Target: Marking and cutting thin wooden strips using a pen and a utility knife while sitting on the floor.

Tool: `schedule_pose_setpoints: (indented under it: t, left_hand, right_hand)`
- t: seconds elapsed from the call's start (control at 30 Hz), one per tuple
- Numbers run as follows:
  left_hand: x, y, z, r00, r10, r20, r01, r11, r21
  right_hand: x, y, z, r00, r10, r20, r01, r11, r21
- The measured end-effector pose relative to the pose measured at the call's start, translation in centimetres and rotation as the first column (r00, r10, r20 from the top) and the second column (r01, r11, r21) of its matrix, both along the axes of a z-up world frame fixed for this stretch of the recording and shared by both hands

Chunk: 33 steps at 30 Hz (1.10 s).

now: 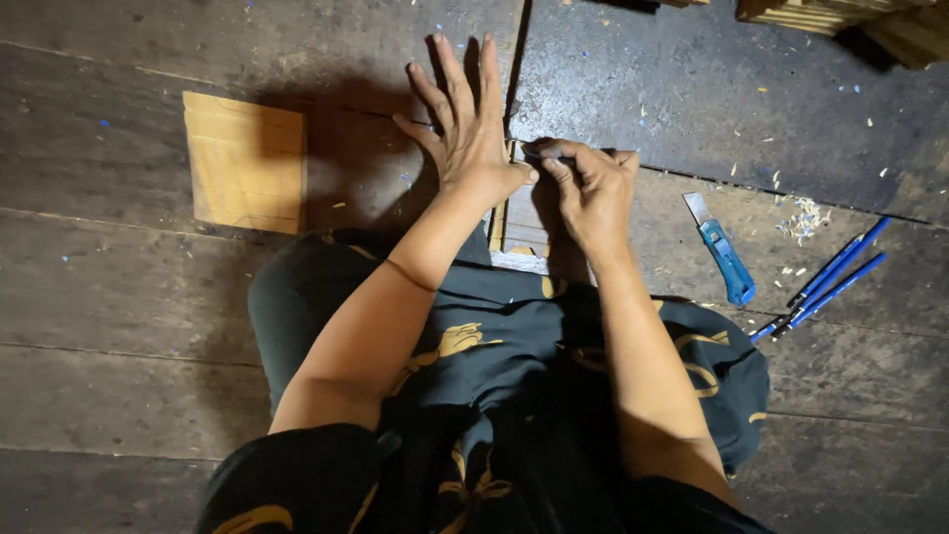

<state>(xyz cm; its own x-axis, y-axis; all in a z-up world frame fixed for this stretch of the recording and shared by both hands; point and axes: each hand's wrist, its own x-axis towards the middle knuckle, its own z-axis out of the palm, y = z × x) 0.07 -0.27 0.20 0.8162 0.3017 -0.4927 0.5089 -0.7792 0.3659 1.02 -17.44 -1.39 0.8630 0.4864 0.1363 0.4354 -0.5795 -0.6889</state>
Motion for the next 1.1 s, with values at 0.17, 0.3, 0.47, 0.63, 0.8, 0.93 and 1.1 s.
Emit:
schedule_pose_setpoints:
  t: [0.17, 0.3, 0.47, 0.63, 0.8, 0.93, 1.1]
  left_hand:
    - [-0.1, -0.1, -0.5, 1.000, -0.003, 0.012, 0.003, 1.000, 0.013]
    - [0.0, -0.1, -0.7, 1.000, -0.006, 0.013, 0.006, 1.000, 0.010]
    - [-0.2, -0.1, -1.1, 0.999, -0.002, 0.039, 0.003, 1.000, -0.010]
    - [-0.2, -0.2, -0.8, 0.999, -0.004, 0.037, 0.005, 1.000, -0.010]
    - [-0.2, -0.2, -1.0, 1.000, 0.002, 0.031, -0.002, 1.000, -0.026]
    - [-0.2, -0.2, -1.2, 1.000, -0.006, 0.031, 0.007, 1.000, -0.015]
    - [-0.1, -0.1, -0.8, 1.000, -0.008, 0.011, 0.008, 1.000, -0.007]
  right_hand:
    - [0.6, -0.2, 0.8, 0.997, 0.068, 0.040, -0.065, 0.996, -0.060]
    - [0.7, -0.5, 0.7, 0.994, 0.076, 0.076, -0.067, 0.991, -0.116]
    - [0.6, -0.5, 1.0, 0.986, 0.099, 0.132, -0.080, 0.987, -0.138]
    - [0.6, -0.8, 1.4, 0.983, 0.107, 0.149, -0.082, 0.983, -0.165]
    - [0.4, -0.7, 2.1, 0.981, 0.114, 0.155, -0.083, 0.978, -0.193]
    - [0.6, -1.0, 2.1, 0.978, 0.120, 0.171, -0.087, 0.978, -0.191]
    - [0.7, -1.5, 1.4, 0.970, 0.126, 0.206, -0.083, 0.975, -0.204]
